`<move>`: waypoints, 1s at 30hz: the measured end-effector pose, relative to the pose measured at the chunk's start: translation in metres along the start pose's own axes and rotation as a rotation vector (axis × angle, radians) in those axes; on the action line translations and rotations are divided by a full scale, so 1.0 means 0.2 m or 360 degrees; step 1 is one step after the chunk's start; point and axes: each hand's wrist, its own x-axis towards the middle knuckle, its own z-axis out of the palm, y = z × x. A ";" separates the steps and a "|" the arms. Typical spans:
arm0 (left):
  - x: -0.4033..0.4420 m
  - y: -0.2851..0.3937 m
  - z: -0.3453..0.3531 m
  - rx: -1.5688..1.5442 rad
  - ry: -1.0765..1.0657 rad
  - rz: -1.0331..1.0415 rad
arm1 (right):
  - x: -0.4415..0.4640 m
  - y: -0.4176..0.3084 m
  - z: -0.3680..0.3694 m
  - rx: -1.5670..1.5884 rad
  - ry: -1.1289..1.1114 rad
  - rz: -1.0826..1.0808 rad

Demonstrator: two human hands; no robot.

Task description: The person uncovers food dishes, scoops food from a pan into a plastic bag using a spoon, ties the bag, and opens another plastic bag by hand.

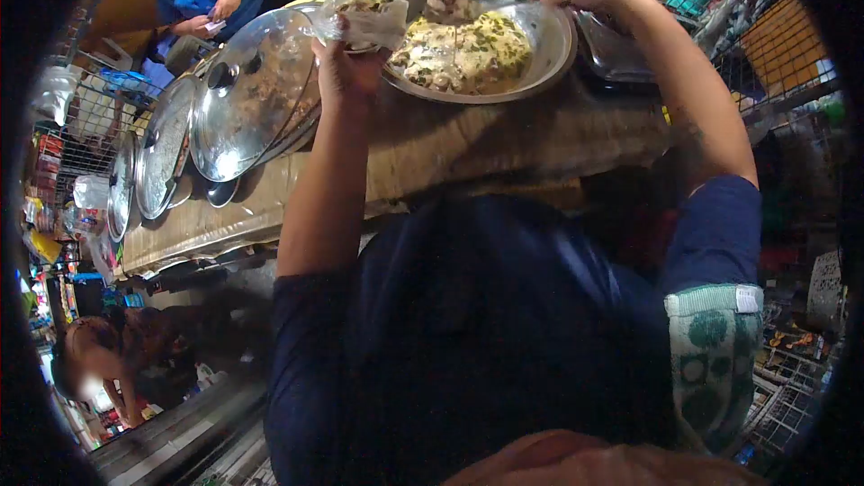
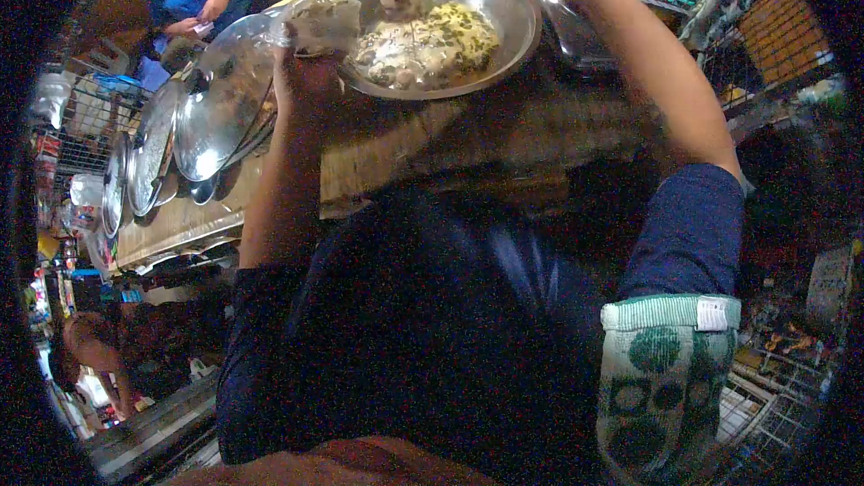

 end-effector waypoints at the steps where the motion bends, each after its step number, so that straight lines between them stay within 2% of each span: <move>1: -0.01 -0.01 0.01 0.0042 0.0006 -0.0024 | 0.01 -0.01 -0.05 -0.0137 0.0012 0.0093; 2: -0.01 -0.01 0.02 0.0084 0.0012 -0.0049 | 0.01 -0.02 -0.09 -0.0229 0.0053 -0.0101; 3: -0.01 -0.01 0.03 0.0084 0.0004 -0.0048 | -0.07 -0.15 -0.11 -0.0429 0.0279 -0.0134; 5: -0.01 -0.01 0.08 -0.0123 -0.0106 -0.0335 | -0.07 -0.22 -0.12 -0.0380 0.0425 -0.0238; 6: -0.04 -0.02 0.14 -0.0018 -0.0121 -0.0291 | -0.11 -0.30 -0.10 -0.0453 0.0534 -0.0245; 9: -0.06 -0.04 0.18 -0.0075 -0.0261 -0.0422 | -0.16 -0.39 -0.03 -0.0860 0.1064 -0.0666; 10: -0.04 -0.05 0.17 -0.0114 -0.0354 -0.0437 | -0.15 -0.37 -0.03 -0.0857 0.1063 -0.0665; 12: -0.05 -0.04 0.16 -0.0095 -0.0296 -0.0426 | -0.11 -0.28 -0.05 -0.1182 0.1431 -0.0876; 13: -0.05 -0.04 0.16 -0.0078 -0.0244 -0.0415 | -0.12 -0.24 -0.06 -0.1321 0.1286 -0.0727; 15: -0.05 -0.03 0.13 -0.0083 -0.0210 -0.0413 | -0.08 -0.20 -0.07 -0.1590 0.0381 -0.0033; 16: -0.06 -0.02 0.13 -0.0085 -0.0182 -0.0413 | -0.09 -0.18 -0.01 -0.1481 0.0441 0.0244; 17: -0.07 -0.02 0.13 -0.0087 -0.0168 -0.0428 | -0.01 0.01 0.05 -0.1441 0.0610 0.0198; 19: -0.11 0.01 0.18 0.0074 0.0034 -0.0337 | 0.09 0.27 0.16 -0.1365 0.1111 -0.0123; 20: -0.10 0.01 0.17 0.0066 0.0020 -0.0306 | 0.09 0.29 0.18 -0.1363 0.1098 -0.0127; 25: -0.07 0.00 0.13 0.0071 -0.0051 -0.0240 | 0.03 0.31 0.29 -0.0929 0.0341 0.0064; 26: -0.07 0.00 0.12 0.0062 -0.0112 -0.0221 | 0.03 0.30 0.32 -0.0924 0.0336 0.0068; 28: -0.06 -0.01 0.12 0.0018 -0.0082 -0.0237 | 0.05 0.25 0.39 -0.0963 0.0148 -0.0297; 30: -0.07 -0.02 0.12 -0.0025 -0.0048 -0.0247 | 0.05 0.21 0.43 -0.0788 0.0211 -0.0322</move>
